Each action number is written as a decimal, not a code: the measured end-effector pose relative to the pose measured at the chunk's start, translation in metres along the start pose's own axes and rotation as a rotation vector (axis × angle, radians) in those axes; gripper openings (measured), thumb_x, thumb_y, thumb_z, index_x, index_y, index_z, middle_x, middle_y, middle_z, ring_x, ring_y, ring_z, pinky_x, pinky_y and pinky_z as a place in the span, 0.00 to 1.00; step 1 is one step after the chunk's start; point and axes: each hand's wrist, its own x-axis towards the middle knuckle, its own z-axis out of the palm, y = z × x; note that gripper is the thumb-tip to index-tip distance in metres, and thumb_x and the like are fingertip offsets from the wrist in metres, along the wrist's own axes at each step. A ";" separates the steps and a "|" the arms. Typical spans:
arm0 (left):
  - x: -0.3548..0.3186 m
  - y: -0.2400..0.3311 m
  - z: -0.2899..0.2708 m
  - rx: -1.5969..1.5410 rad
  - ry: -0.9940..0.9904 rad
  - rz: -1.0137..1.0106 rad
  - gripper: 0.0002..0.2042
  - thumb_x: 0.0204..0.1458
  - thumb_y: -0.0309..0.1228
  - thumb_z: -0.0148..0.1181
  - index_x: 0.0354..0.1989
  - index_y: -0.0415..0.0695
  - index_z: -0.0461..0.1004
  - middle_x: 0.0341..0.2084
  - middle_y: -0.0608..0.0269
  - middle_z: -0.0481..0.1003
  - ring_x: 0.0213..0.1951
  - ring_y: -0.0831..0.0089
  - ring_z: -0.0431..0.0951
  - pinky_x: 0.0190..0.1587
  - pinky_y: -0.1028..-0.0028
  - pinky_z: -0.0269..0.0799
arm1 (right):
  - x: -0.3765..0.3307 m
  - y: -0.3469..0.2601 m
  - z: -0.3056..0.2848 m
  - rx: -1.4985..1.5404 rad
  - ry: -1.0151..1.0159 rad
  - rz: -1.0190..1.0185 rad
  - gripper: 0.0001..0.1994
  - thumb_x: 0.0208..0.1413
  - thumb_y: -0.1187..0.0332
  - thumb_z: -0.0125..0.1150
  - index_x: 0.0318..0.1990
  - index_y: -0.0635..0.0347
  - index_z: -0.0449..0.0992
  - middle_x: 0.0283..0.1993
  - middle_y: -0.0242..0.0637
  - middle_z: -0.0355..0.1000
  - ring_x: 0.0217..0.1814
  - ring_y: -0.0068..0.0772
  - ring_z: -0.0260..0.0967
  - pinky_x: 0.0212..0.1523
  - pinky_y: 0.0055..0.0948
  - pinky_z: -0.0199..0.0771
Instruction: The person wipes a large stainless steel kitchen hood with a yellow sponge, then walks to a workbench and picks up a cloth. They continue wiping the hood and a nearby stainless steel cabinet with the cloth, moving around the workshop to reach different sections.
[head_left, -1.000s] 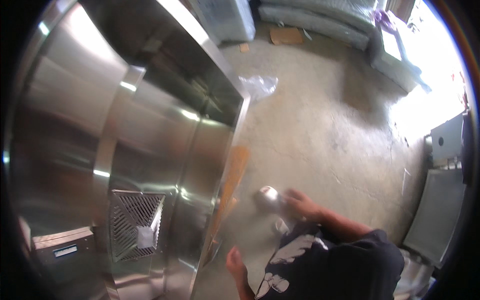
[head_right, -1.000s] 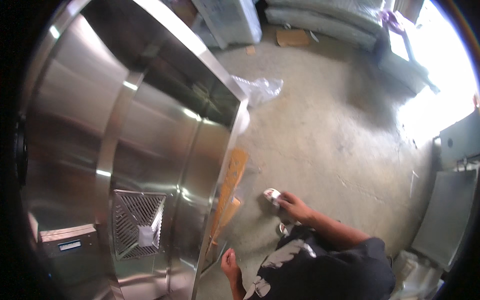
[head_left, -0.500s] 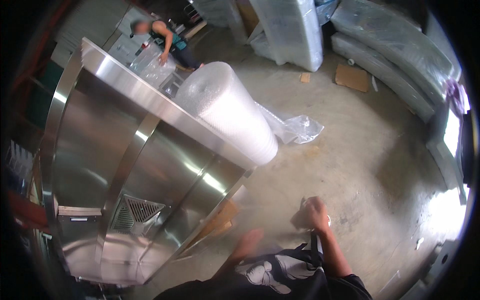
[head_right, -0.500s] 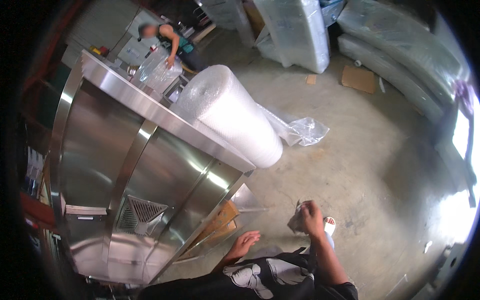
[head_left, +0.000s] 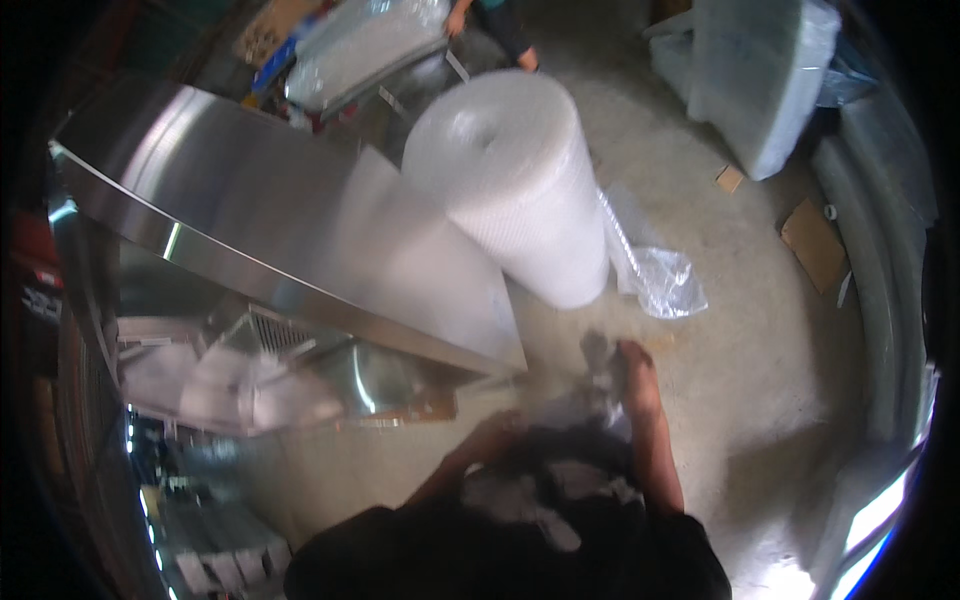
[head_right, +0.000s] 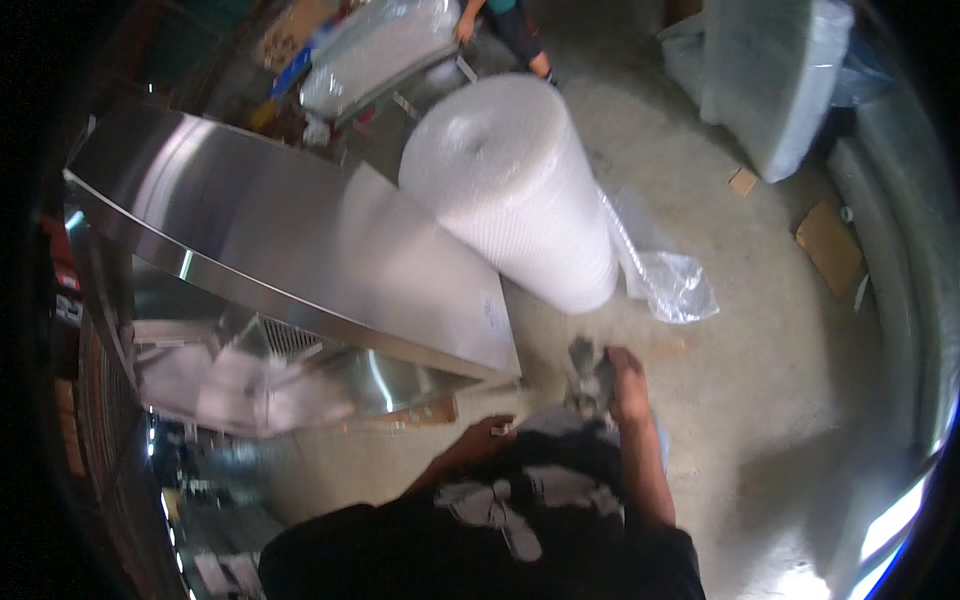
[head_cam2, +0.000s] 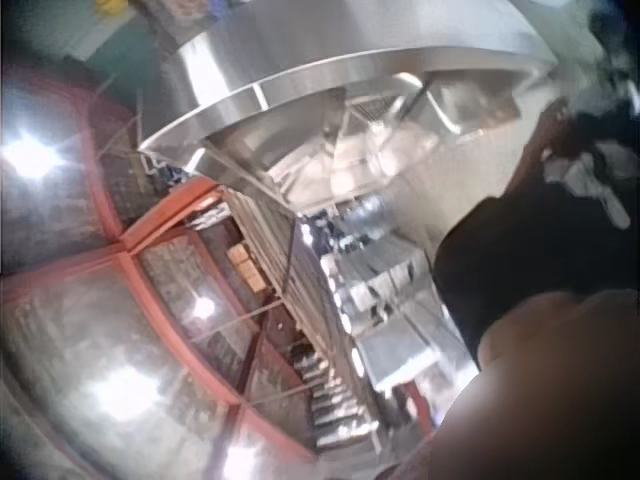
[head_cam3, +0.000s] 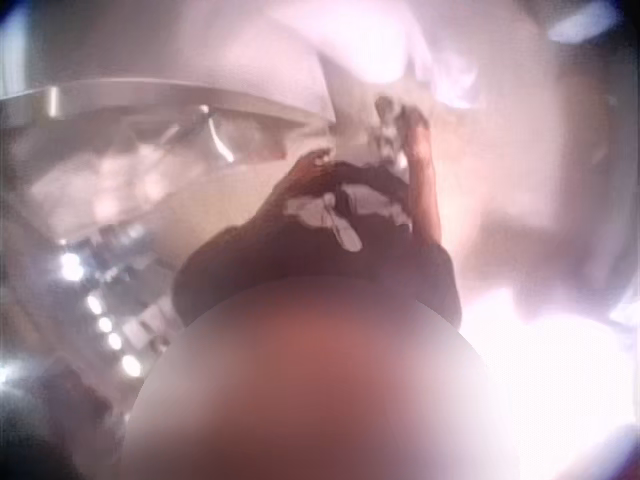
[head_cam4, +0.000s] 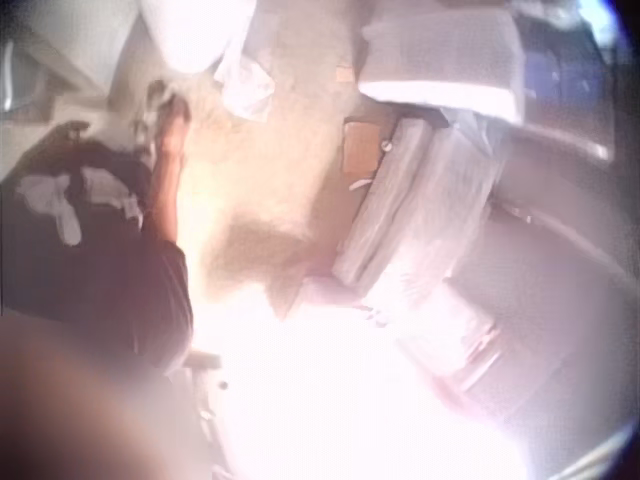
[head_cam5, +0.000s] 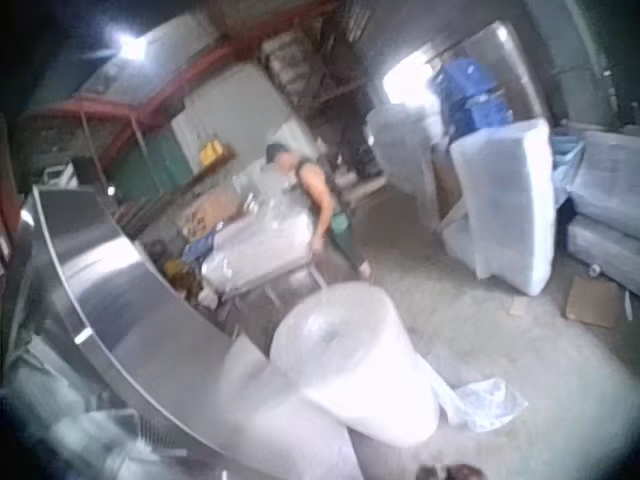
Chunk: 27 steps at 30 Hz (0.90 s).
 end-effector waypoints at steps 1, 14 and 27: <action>0.002 0.009 0.000 -0.094 0.060 -0.040 0.27 0.62 0.44 0.63 0.64 0.41 0.70 0.60 0.48 0.73 0.58 0.60 0.76 0.60 0.64 0.72 | 0.019 -0.014 0.008 -0.070 -0.043 -0.027 0.14 0.66 0.65 0.54 0.48 0.67 0.79 0.44 0.36 0.76 0.45 0.28 0.72 0.49 0.30 0.73; 0.025 0.069 0.071 -0.335 0.356 -0.541 0.25 0.62 0.40 0.63 0.65 0.46 0.69 0.51 0.55 0.79 0.53 0.67 0.79 0.57 0.68 0.73 | 0.159 0.024 0.128 0.253 -0.250 0.892 0.14 0.67 0.60 0.59 0.46 0.62 0.78 0.37 0.40 0.77 0.30 0.36 0.76 0.28 0.41 0.78; 0.032 0.209 0.197 -1.342 0.995 -0.621 0.16 0.67 0.35 0.54 0.58 0.42 0.72 0.40 0.64 0.76 0.45 0.72 0.76 0.47 0.79 0.73 | 0.163 -0.090 0.381 -0.086 -0.703 -0.519 0.15 0.63 0.58 0.63 0.41 0.64 0.79 0.39 0.44 0.79 0.41 0.38 0.75 0.45 0.35 0.73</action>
